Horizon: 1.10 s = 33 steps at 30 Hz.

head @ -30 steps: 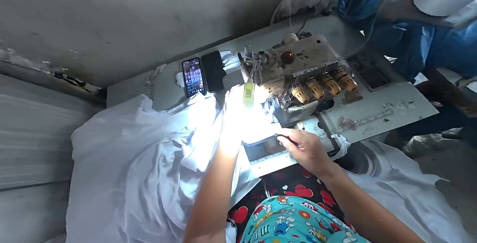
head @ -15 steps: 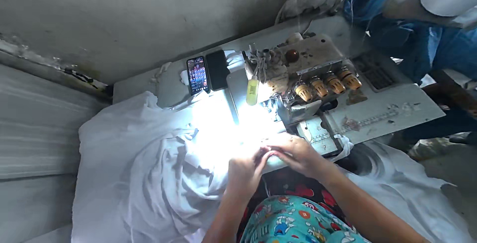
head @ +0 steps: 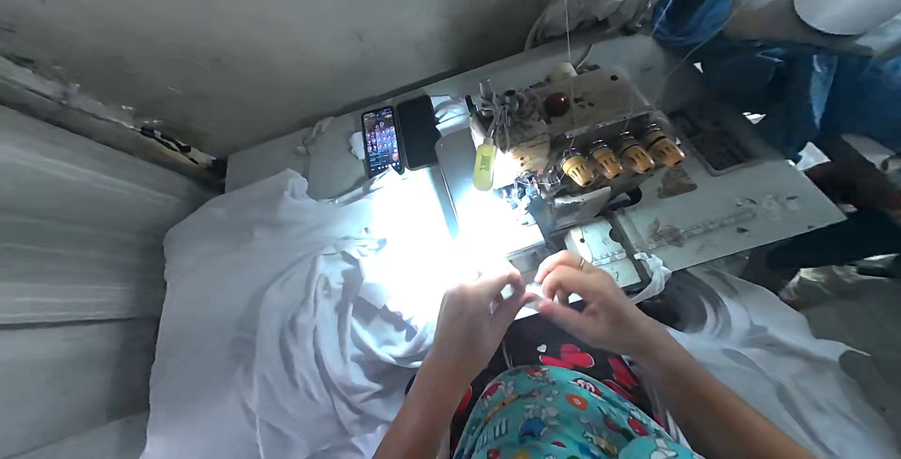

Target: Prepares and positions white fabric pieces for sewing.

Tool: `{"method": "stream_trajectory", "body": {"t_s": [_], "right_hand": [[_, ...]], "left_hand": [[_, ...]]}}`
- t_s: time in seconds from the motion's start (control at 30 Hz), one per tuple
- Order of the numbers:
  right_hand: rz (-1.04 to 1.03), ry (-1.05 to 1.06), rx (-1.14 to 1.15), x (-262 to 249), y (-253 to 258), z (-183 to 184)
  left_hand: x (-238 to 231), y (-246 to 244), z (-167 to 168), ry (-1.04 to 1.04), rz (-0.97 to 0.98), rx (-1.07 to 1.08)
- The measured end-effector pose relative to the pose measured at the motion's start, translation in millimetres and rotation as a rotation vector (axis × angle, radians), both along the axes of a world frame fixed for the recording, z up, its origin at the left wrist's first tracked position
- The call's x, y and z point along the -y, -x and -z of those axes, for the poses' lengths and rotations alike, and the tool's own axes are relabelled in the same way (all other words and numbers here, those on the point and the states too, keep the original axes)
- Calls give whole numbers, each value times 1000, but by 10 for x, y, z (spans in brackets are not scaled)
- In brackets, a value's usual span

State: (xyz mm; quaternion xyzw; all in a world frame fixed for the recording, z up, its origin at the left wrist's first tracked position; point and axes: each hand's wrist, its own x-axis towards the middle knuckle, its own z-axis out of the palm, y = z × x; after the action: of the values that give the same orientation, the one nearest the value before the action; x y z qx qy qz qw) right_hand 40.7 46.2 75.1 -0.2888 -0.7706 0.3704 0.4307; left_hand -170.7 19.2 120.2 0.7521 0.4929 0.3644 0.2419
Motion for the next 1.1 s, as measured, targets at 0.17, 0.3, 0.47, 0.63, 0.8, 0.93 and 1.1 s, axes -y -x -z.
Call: {"method": "stream_trajectory", "body": {"t_s": [0.17, 0.3, 0.47, 0.63, 0.8, 0.93, 1.1], "right_hand": [[-262, -21, 11, 46, 135, -12], [-209, -110, 66, -5, 156, -42], [-270, -11, -173, 76, 394, -169], [-222, 32, -186, 121, 445, -155], [-221, 35, -119, 176, 363, -37], [-190, -2, -82, 209, 369, -119], [-57, -87, -89, 23, 112, -325]], "left_hand": [[444, 267, -256, 141, 144, 37], [516, 403, -328, 95, 161, 61], [471, 375, -379, -37, -66, -15], [463, 469, -344, 6, -66, 35], [-20, 894, -361, 52, -297, -298], [-569, 912, -261, 344, -468, -608], [-649, 1178, -431, 249, -327, -324]]}}
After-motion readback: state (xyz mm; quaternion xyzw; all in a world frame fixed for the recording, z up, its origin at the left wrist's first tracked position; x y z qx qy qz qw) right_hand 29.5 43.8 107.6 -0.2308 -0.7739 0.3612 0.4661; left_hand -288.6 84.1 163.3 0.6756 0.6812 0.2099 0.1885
